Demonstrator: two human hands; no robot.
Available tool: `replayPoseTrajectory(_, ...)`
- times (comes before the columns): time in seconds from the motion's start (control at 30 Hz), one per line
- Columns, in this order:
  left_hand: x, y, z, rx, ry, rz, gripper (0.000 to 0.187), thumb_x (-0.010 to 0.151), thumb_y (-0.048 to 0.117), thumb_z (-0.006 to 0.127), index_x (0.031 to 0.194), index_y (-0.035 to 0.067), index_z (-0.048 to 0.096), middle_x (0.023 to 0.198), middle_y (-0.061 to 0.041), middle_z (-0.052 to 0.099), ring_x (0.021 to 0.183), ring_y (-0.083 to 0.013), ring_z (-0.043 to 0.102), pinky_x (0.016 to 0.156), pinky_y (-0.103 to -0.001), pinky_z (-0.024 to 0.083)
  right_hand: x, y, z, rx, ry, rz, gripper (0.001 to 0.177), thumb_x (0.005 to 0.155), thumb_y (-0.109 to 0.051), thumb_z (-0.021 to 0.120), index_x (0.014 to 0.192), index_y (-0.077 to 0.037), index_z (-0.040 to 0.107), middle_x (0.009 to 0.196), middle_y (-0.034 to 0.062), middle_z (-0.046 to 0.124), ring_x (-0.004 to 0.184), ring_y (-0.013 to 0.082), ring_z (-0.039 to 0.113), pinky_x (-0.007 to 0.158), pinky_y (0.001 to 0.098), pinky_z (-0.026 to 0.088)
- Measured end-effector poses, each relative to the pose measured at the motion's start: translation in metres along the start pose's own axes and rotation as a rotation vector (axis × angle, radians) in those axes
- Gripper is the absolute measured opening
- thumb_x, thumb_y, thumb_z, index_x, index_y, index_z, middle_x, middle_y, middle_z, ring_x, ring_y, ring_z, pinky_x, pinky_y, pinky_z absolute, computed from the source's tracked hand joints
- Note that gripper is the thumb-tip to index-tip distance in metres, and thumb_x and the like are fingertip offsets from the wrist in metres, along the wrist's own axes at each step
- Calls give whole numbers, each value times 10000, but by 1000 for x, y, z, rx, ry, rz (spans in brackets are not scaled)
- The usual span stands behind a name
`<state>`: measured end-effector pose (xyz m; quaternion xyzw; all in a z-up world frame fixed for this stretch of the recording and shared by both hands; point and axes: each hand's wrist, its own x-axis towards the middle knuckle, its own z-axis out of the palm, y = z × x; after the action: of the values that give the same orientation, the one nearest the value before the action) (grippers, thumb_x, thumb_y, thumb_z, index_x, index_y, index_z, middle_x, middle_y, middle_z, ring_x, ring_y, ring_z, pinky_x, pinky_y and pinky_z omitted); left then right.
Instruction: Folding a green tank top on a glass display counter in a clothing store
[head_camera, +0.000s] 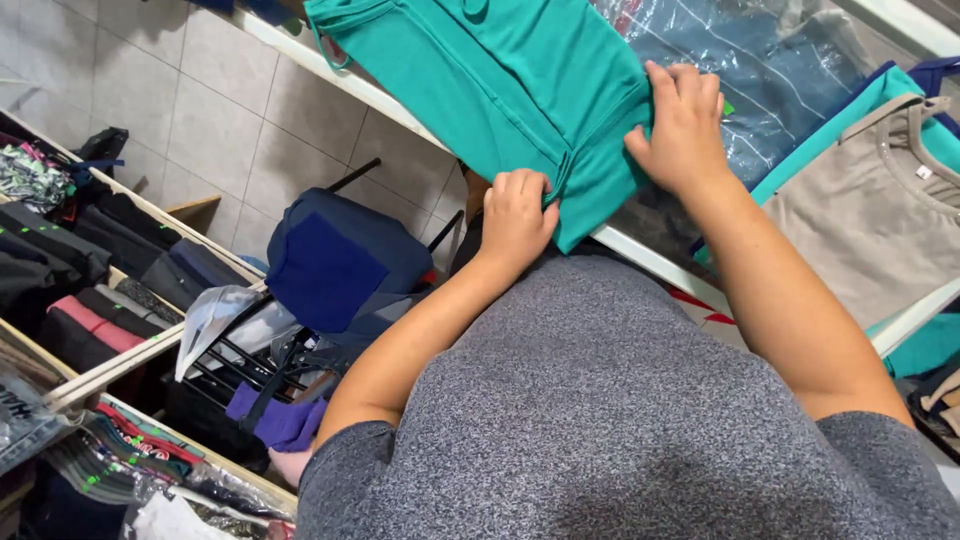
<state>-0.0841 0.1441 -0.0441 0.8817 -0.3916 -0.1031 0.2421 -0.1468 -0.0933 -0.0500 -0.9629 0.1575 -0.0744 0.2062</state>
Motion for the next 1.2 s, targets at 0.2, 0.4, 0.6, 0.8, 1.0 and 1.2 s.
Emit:
replayPoseTrajectory(0.2,18,8,-6,-363,-307,-348,541,816,258,662,1289,70,480,927,-66,552,855,-243,580,674,-395,460,9,7,3,52,55,-75,333,628,-97,620,948,-53,536,1099,153,416,966,371,365,751,456,278)
replayPoseTrajectory(0.4,27,4,-1,-391,-340,-211,424,808,252,605,1195,81,585,1106,-128,667,1003,-328,613,783,-415,473,13,17,3,-138,-38,-310,494,679,-130,657,1172,-128,644,953,89,548,946,341,451,809,485,291)
replayPoseTrajectory(0.6,18,12,4,-475,-277,-65,350,816,161,543,1155,130,620,907,-92,605,948,-287,588,773,-395,460,4,24,-8,-116,47,-476,202,671,-25,638,813,-167,624,1049,20,601,1016,298,517,879,454,286)
replayPoseTrajectory(0.8,5,49,-7,-611,-474,70,362,868,278,624,1189,112,622,1182,-99,666,1108,-260,613,957,-353,452,-36,25,-52,67,-54,-441,400,616,37,594,968,-137,674,980,22,664,980,289,577,980,474,296)
replayPoseTrajectory(1.0,7,73,33,-726,-700,358,393,891,301,611,1237,123,565,1216,-79,642,1133,-238,600,957,-333,449,-83,44,-90,-29,76,-327,321,827,136,636,727,-168,655,944,-24,638,969,335,509,926,521,285)
replayPoseTrajectory(1.2,6,90,56,-658,-785,294,347,855,305,604,1152,125,621,997,-75,722,929,-228,678,816,-338,496,-115,72,-75,-254,-99,-151,143,705,-96,694,753,-230,687,1205,-34,670,1124,364,508,1034,600,268)
